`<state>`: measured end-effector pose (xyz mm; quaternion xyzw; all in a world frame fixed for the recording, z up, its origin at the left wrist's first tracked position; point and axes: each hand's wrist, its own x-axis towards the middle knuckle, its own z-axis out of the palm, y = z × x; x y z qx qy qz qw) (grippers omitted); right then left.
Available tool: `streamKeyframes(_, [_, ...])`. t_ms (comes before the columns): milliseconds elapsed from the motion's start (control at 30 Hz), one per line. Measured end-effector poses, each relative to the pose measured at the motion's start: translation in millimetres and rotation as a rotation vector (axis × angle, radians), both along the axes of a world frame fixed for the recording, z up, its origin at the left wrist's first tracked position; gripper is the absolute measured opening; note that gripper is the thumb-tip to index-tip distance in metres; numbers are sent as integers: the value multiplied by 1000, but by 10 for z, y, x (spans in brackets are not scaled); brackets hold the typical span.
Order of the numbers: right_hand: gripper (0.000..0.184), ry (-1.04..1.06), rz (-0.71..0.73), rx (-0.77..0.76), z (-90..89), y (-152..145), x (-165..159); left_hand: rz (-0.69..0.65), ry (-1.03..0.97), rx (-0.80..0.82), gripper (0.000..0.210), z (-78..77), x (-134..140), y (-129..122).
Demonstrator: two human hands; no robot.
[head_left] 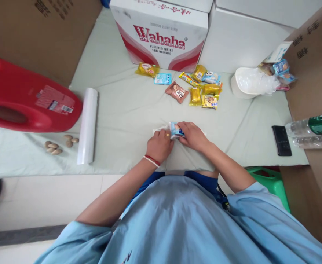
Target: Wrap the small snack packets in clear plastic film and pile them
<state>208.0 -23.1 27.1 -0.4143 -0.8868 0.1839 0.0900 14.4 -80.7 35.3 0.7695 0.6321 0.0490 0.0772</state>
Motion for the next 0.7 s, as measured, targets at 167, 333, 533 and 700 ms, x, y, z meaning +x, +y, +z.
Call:
streamKeyframes(167, [58, 245, -27, 43, -21, -8, 40, 153, -512, -71, 34, -118, 17, 200])
streamKeyframes(333, [56, 220, -37, 105, 59, -28, 108, 110, -1574, -414, 59, -100, 24, 130])
streamKeyframes(533, [50, 220, 120, 60, 69, -183, 26, 475, -1871, -661, 44, -44, 52, 62])
streamKeyframes(700, [70, 362, -28, 105, 44, -322, 167, 639, -1940, -720, 53, -62, -8, 52])
